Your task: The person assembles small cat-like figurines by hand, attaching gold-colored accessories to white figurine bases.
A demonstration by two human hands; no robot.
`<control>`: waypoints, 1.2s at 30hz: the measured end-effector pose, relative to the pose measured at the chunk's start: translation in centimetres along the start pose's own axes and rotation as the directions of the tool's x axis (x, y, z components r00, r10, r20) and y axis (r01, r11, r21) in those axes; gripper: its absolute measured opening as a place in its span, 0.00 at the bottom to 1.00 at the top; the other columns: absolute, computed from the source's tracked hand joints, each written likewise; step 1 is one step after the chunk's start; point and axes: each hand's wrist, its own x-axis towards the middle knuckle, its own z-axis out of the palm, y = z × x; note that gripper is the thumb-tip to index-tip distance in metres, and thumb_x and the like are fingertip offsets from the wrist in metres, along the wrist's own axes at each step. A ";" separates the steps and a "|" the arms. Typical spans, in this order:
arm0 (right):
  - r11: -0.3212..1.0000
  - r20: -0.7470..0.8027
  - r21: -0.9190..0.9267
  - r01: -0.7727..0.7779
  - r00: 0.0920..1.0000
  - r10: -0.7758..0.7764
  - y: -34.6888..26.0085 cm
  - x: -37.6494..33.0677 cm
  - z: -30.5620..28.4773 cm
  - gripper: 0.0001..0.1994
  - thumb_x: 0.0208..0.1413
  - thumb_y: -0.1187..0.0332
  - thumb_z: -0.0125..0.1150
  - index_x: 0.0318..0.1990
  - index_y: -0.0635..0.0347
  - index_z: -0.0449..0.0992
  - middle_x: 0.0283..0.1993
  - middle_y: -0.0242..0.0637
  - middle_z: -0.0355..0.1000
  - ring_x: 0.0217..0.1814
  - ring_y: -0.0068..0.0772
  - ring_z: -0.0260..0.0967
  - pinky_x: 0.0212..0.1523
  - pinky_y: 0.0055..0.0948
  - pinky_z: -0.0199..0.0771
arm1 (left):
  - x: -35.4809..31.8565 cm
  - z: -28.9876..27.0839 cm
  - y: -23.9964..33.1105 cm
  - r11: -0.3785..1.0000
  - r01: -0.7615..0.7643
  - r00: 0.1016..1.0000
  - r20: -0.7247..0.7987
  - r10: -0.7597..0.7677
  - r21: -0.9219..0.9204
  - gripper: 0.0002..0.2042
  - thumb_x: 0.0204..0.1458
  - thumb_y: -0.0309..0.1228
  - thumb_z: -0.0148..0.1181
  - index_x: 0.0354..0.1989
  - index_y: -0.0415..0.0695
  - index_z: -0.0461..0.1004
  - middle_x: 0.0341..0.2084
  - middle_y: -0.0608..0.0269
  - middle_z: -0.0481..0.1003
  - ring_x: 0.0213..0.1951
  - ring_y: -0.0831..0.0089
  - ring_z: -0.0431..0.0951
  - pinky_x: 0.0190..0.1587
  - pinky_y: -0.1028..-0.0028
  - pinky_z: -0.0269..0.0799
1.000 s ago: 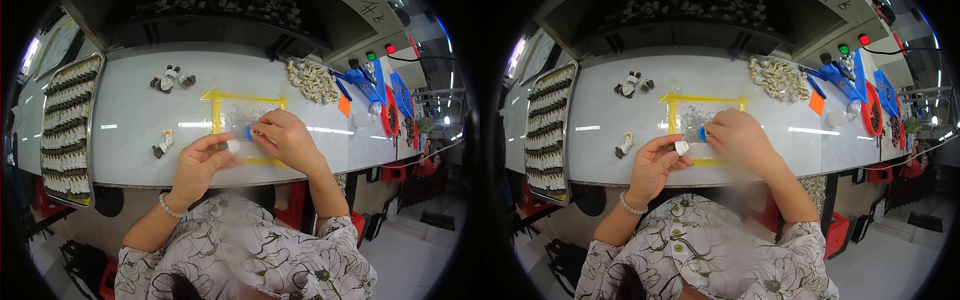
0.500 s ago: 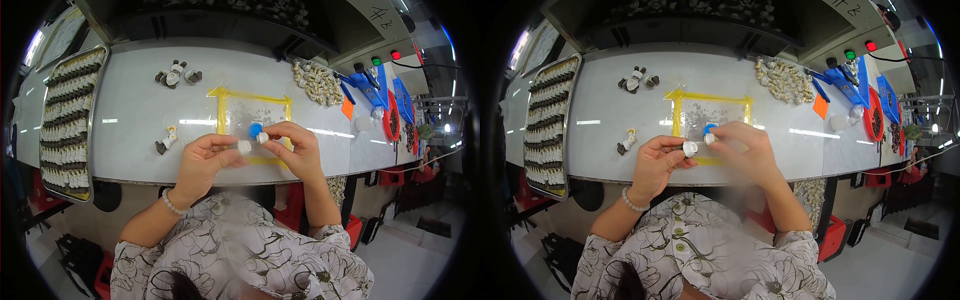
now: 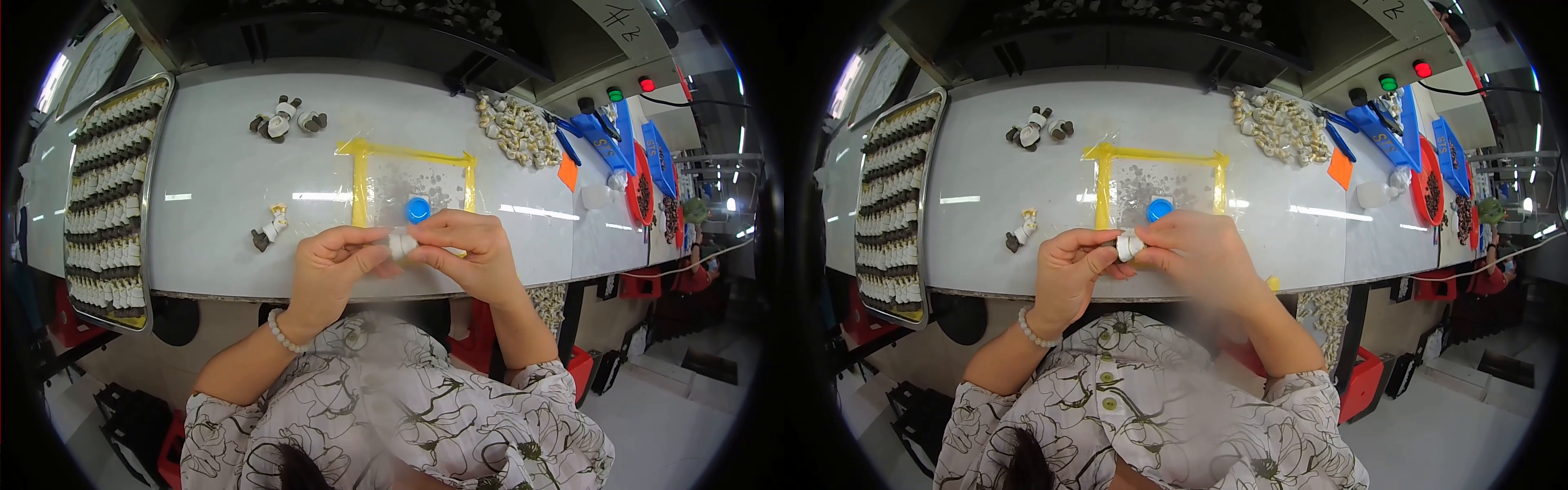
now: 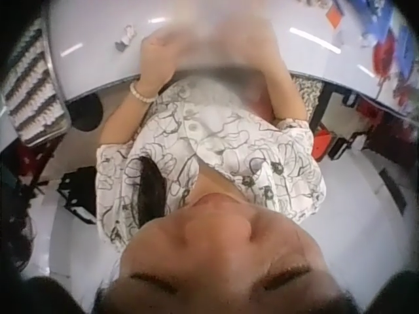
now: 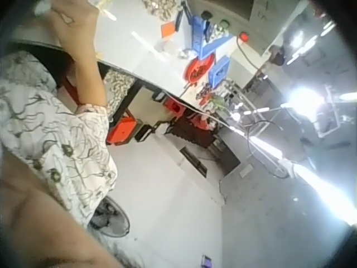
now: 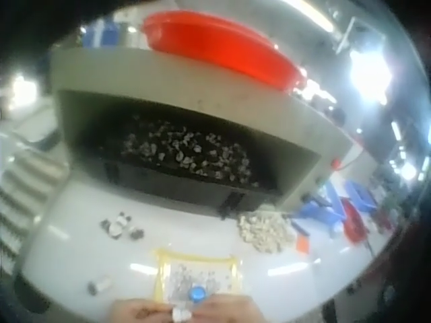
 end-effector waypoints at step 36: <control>0.872 -0.245 -0.470 -0.139 0.969 0.022 5.6 -0.5 -7.0 0.13 0.45 0.79 0.59 0.41 0.62 0.76 0.38 0.40 0.70 0.37 0.32 0.68 0.35 0.29 0.69 | -1.4 -7.4 8.9 0.175 -0.237 0.803 0.091 0.589 0.956 0.08 0.43 0.21 0.62 0.34 0.37 0.75 0.30 0.56 0.77 0.36 0.62 0.74 0.40 0.71 0.70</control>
